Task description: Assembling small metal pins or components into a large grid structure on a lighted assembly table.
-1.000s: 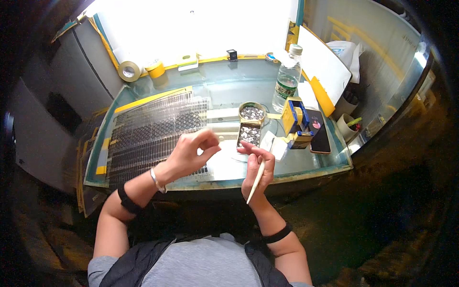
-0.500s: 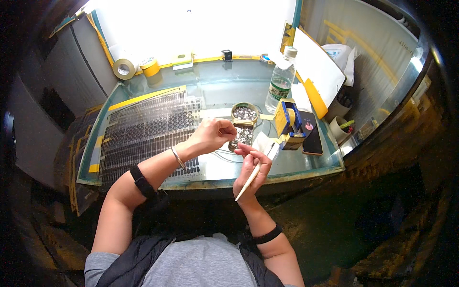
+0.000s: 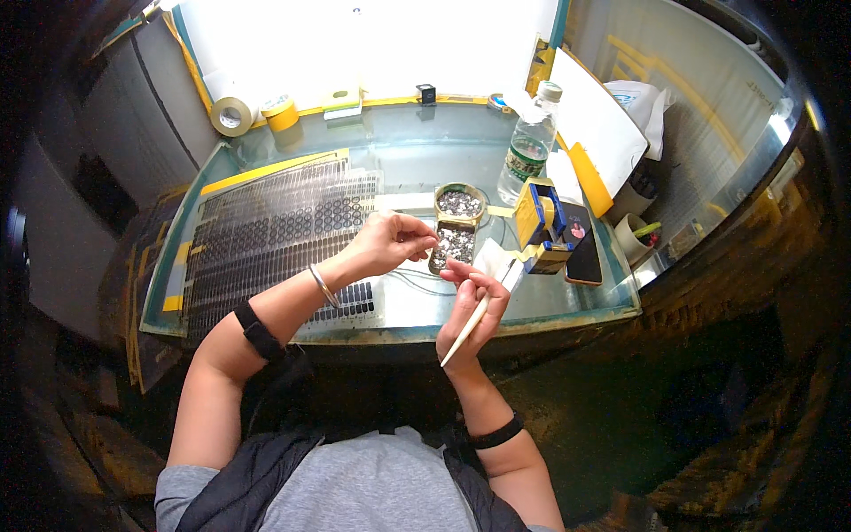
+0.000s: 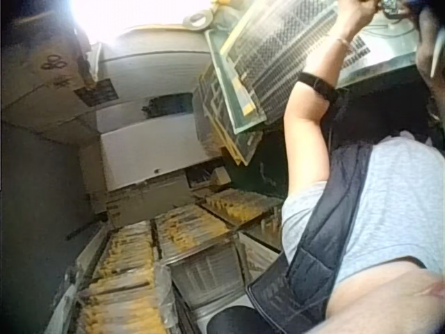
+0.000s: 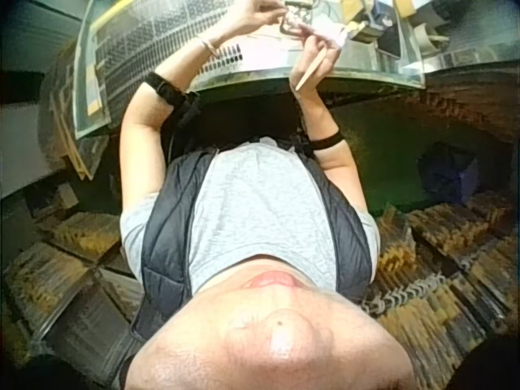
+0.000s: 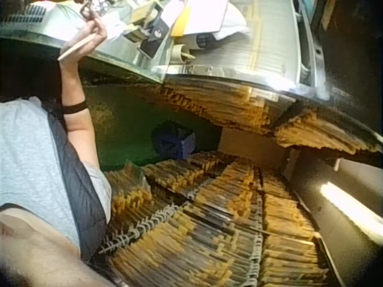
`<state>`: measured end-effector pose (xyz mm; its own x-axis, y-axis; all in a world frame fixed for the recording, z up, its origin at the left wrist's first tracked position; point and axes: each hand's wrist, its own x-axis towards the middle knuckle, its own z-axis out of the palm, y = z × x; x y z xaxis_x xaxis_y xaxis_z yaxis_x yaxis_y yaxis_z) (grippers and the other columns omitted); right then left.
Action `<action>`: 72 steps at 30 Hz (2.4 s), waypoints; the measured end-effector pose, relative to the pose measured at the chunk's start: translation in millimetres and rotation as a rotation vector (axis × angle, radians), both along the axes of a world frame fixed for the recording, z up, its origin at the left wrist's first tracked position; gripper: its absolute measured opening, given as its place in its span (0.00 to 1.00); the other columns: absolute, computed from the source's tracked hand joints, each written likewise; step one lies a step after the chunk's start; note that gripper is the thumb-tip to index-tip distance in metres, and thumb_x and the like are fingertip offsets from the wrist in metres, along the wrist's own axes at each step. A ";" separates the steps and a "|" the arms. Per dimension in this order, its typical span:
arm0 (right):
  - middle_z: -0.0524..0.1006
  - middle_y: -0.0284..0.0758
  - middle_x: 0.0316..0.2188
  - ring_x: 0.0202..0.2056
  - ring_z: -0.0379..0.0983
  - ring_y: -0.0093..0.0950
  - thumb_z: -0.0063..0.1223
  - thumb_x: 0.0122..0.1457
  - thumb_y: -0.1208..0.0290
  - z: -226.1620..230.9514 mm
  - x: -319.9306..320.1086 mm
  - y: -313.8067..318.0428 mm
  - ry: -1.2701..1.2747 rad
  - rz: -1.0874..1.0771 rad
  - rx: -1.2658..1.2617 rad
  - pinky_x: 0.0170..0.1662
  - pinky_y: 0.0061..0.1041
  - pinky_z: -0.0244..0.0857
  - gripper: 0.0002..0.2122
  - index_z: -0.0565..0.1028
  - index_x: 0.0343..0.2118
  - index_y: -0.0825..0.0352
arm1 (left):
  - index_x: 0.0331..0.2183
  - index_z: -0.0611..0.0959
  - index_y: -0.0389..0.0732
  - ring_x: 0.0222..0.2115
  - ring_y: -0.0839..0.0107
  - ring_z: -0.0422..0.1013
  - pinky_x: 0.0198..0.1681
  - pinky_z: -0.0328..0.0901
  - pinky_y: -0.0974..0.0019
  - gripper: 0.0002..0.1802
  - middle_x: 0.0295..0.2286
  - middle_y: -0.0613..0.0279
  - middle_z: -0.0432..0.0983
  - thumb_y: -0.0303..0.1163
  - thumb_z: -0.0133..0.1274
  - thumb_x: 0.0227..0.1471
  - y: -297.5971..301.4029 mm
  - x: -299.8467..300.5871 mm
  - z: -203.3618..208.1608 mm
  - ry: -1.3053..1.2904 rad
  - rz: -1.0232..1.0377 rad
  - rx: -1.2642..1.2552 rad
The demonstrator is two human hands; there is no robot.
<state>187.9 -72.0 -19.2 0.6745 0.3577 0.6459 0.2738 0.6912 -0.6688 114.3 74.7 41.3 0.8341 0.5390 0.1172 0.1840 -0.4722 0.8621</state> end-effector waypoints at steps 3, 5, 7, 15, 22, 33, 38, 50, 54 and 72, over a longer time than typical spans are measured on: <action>0.74 0.52 0.43 0.40 0.74 0.32 0.34 0.65 0.81 -0.7 0.0 0.1 0.009 -0.002 -0.004 0.48 0.32 0.69 0.06 0.61 0.44 0.69 | 0.40 0.84 0.33 0.30 0.73 0.79 0.36 0.73 0.69 0.13 0.30 0.54 0.82 0.30 0.59 0.53 -4.2 -14.6 7.0 0.007 -0.010 0.031; 0.74 0.52 0.42 0.42 0.74 0.34 0.34 0.64 0.80 -1.3 0.7 -0.4 0.004 -0.023 -0.011 0.48 0.32 0.70 0.07 0.62 0.44 0.68 | 0.42 0.83 0.34 0.34 0.68 0.79 0.39 0.73 0.66 0.16 0.34 0.53 0.82 0.33 0.60 0.53 -6.9 -33.5 11.2 0.059 -0.061 0.231; 0.74 0.52 0.42 0.42 0.74 0.34 0.34 0.64 0.81 -1.8 0.7 -0.6 0.002 -0.025 -0.017 0.48 0.32 0.70 0.07 0.62 0.44 0.68 | 0.51 0.77 0.36 0.47 0.56 0.74 0.50 0.69 0.57 0.29 0.46 0.48 0.77 0.42 0.63 0.50 -26.2 -65.3 12.6 0.105 -0.154 0.473; 0.76 0.49 0.41 0.40 0.74 0.31 0.36 0.65 0.80 0.3 -1.3 0.2 -0.041 0.002 -0.113 0.48 0.29 0.69 0.06 0.64 0.43 0.69 | 0.43 0.81 0.36 0.50 0.57 0.72 0.55 0.67 0.58 0.19 0.46 0.52 0.77 0.25 0.61 0.45 -78.3 -151.6 -43.1 -0.039 -0.046 0.935; 0.76 0.45 0.42 0.43 0.77 0.30 0.48 0.65 0.74 28.0 -9.2 14.3 -0.285 0.311 -0.657 0.46 0.27 0.73 0.07 0.67 0.41 0.72 | 0.34 0.85 0.33 0.38 0.59 0.80 0.42 0.74 0.65 0.11 0.37 0.50 0.82 0.15 0.58 0.45 -85.3 -212.2 11.9 -0.354 0.132 0.384; 0.76 0.52 0.44 0.41 0.79 0.32 0.52 0.58 0.85 26.9 -24.5 45.2 -0.177 0.445 -0.459 0.39 0.26 0.79 0.08 0.64 0.30 0.71 | 0.35 0.87 0.33 0.41 0.60 0.79 0.48 0.71 0.65 0.15 0.36 0.49 0.82 0.12 0.60 0.41 -87.2 -284.3 -1.0 -0.102 -0.165 -0.332; 0.78 0.54 0.39 0.41 0.80 0.33 0.54 0.57 0.86 27.6 -21.7 18.2 0.151 0.347 -0.316 0.42 0.24 0.76 0.09 0.64 0.30 0.70 | 0.31 0.86 0.35 0.39 0.62 0.80 0.47 0.72 0.64 0.12 0.33 0.52 0.83 0.12 0.54 0.43 -68.9 -300.4 10.6 -0.059 0.249 0.145; 0.77 0.45 0.40 0.37 0.75 0.39 0.50 0.64 0.62 21.8 -19.7 -26.1 -0.600 -0.006 -0.686 0.41 0.34 0.69 0.18 0.70 0.51 0.69 | 0.48 0.78 0.35 0.54 0.53 0.67 0.60 0.60 0.51 0.31 0.51 0.49 0.72 0.33 0.67 0.41 -92.8 -178.1 -13.4 -0.004 -0.052 0.597; 0.78 0.43 0.38 0.41 0.72 0.37 0.44 0.67 0.57 28.5 -3.1 -48.8 -0.699 0.103 -0.622 0.48 0.34 0.64 0.21 0.72 0.52 0.70 | 0.51 0.75 0.36 0.56 0.54 0.64 0.61 0.59 0.51 0.33 0.54 0.51 0.68 0.33 0.65 0.42 -101.1 -151.0 -37.1 0.008 -0.007 0.669; 0.82 0.35 0.34 0.43 0.77 0.35 0.64 0.43 0.80 13.2 -6.5 -46.0 -0.844 0.226 -0.563 0.59 0.48 0.60 0.11 0.82 0.32 0.63 | 0.47 0.78 0.35 0.53 0.55 0.67 0.57 0.62 0.52 0.28 0.51 0.52 0.71 0.30 0.65 0.42 -103.8 -144.9 -47.6 -0.022 0.094 0.747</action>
<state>181.4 -118.0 -6.1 -0.0400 0.8157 0.5771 0.7055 0.4320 -0.5617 -30.6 -29.1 -6.3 0.7816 0.3787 0.4956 0.2394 -0.9159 0.3224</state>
